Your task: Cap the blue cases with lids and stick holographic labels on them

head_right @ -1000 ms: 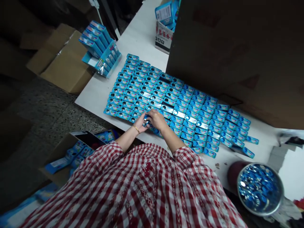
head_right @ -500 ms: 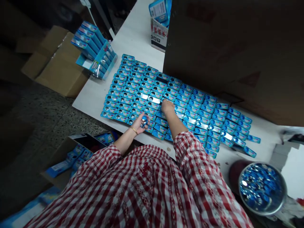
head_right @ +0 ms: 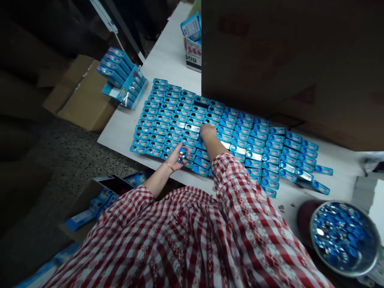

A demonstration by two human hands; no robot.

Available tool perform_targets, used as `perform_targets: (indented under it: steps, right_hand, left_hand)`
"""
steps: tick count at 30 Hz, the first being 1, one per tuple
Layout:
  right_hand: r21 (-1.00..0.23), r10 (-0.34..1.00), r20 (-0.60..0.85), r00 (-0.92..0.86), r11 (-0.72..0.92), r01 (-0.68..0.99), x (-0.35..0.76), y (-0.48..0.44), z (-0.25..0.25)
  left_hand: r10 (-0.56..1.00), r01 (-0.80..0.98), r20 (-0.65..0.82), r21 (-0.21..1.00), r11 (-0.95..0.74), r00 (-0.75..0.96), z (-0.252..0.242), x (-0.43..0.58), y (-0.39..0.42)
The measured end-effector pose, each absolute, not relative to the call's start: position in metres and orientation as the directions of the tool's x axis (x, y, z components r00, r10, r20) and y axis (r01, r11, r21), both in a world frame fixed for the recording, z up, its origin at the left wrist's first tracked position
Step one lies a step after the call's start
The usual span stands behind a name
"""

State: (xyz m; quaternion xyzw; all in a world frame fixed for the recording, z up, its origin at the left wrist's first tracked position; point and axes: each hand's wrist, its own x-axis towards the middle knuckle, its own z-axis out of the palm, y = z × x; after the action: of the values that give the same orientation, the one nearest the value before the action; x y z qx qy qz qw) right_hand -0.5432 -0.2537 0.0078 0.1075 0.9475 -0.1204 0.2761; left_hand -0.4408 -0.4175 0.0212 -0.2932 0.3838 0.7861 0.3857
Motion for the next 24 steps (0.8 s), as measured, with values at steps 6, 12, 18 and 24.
perform_targets:
  steps: [6,12,18,24]
  right_hand:
    - [-0.349,-0.01,-0.325,-0.946,0.931,0.11,-0.483,-0.263,0.026]
    - [-0.698,-0.273,-0.187,-0.944,0.712,-0.068,-0.454,-0.271,0.022]
    - [-0.816,-0.092,-0.33,-0.94,0.528,0.235,-0.477,-0.244,0.01]
    - [-0.766,-0.187,-0.363,-0.913,0.617,0.178,-0.485,-0.243,-0.001]
  left_hand:
    - [0.362,-0.836,-0.771,0.386,-0.39,-0.524,0.01,-0.44,-0.419]
    - [0.372,-0.851,-0.774,0.398,-0.344,-0.512,0.009,-0.443,-0.403]
    - [0.416,-0.833,-0.733,0.385,-0.397,-0.537,0.01,-0.452,-0.399]
    - [0.302,-0.84,-0.789,0.461,-0.285,-0.536,0.002,-0.461,-0.398]
